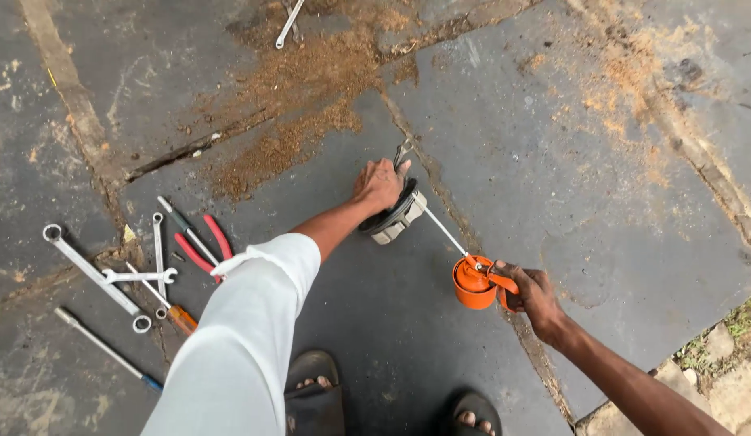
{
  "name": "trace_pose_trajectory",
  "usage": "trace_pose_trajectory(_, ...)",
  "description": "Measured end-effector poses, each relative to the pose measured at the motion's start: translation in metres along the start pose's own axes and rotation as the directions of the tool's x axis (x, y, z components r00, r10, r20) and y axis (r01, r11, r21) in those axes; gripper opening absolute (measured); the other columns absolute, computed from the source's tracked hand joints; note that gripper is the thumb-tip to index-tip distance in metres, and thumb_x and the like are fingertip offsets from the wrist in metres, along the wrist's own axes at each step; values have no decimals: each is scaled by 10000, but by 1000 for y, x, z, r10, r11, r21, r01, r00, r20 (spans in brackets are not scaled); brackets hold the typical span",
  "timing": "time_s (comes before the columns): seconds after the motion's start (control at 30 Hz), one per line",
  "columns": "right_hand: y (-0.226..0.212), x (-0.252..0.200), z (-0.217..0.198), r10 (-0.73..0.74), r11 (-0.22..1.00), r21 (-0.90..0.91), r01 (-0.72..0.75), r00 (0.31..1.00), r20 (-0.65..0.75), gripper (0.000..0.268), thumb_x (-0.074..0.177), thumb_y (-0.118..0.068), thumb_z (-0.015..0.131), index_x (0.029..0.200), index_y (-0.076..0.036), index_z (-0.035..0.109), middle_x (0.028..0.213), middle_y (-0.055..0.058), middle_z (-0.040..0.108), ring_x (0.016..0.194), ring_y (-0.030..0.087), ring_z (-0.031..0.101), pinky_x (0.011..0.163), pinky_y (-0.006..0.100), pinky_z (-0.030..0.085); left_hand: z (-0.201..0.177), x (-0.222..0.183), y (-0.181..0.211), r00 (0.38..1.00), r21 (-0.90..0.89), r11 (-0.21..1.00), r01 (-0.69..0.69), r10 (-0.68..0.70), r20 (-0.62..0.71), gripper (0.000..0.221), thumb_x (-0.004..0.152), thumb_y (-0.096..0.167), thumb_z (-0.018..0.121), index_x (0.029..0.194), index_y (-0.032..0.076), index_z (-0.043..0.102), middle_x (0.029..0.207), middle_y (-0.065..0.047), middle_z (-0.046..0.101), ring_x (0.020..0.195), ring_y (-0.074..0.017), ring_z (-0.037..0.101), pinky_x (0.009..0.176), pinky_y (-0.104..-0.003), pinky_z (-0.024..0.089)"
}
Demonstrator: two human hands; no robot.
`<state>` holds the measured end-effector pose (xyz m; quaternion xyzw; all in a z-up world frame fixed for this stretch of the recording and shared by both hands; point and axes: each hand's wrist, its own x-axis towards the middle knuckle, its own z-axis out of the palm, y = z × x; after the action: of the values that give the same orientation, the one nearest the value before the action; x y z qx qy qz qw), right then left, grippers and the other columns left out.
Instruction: The recorder is shown cleaning and oiling motorcycle drum brake components on the ground.
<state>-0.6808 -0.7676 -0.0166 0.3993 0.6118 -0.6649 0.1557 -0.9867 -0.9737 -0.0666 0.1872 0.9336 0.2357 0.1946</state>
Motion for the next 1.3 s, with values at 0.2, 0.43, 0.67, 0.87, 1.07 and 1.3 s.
trace_pose_trajectory(0.2, -15, -2, 0, -137, 975, -182, 131, 990, -21, 615, 976, -532, 629, 742, 32, 564, 535, 23, 369, 486, 140, 295, 476, 342, 263, -37, 1, 9, 995, -160, 985, 70, -81, -61, 636, 1040, 544, 420, 972, -15, 714, 1006, -315, 707, 955, -492, 680, 838, -563, 554)
trace_pose_trajectory(0.43, -24, -3, 21, -105, 990, -97, 100, 993, -55, 603, 906, -552, 602, 885, 42, 702, 532, 8, 368, 489, 133, 304, 477, 342, 270, -9, 27, -42, 910, -287, 920, 266, -338, -241, 625, 1039, 513, 424, 914, -20, 727, 949, -313, 703, 889, -500, 687, 761, -571, 562)
trace_pose_trajectory(0.67, -43, 6, 26, -160, 951, -273, 143, 986, -38, 643, 940, -540, 618, 873, 87, 742, 516, 27, 408, 459, 135, 329, 424, 359, 284, -29, 13, -43, 917, -311, 879, 362, -396, -52, 517, 1075, 398, 463, 904, -9, 734, 801, -213, 741, 716, -350, 734, 629, -512, 571)
trace_pose_trajectory(0.87, -59, -5, 27, -200, 918, -347, 194, 980, 19, 612, 898, -547, 596, 1022, 27, 770, 498, 7, 396, 445, 118, 325, 410, 342, 296, -14, 22, -47, 975, -213, 962, 173, -198, -104, 364, 973, 315, 618, 920, -24, 743, 889, -253, 731, 798, -368, 741, 667, -472, 604)
trace_pose_trajectory(1.07, -41, -9, 13, -166, 908, -392, 145, 986, -21, 691, 944, -575, 558, 911, 77, 781, 514, 5, 382, 464, 117, 321, 421, 347, 268, -30, 7, -9, 975, -165, 963, 213, -222, -33, 447, 1010, 398, 578, 958, -16, 737, 990, -276, 734, 923, -423, 737, 774, -491, 608)
trace_pose_trajectory(1.3, -43, -16, 7, -152, 918, -372, 135, 988, -17, 668, 938, -567, 565, 891, 65, 778, 505, 13, 411, 462, 120, 336, 420, 350, 289, -10, 26, -5, 967, -107, 965, 241, -248, -56, 483, 1019, 450, 535, 996, 9, 731, 1041, -258, 728, 962, -420, 724, 817, -488, 597)
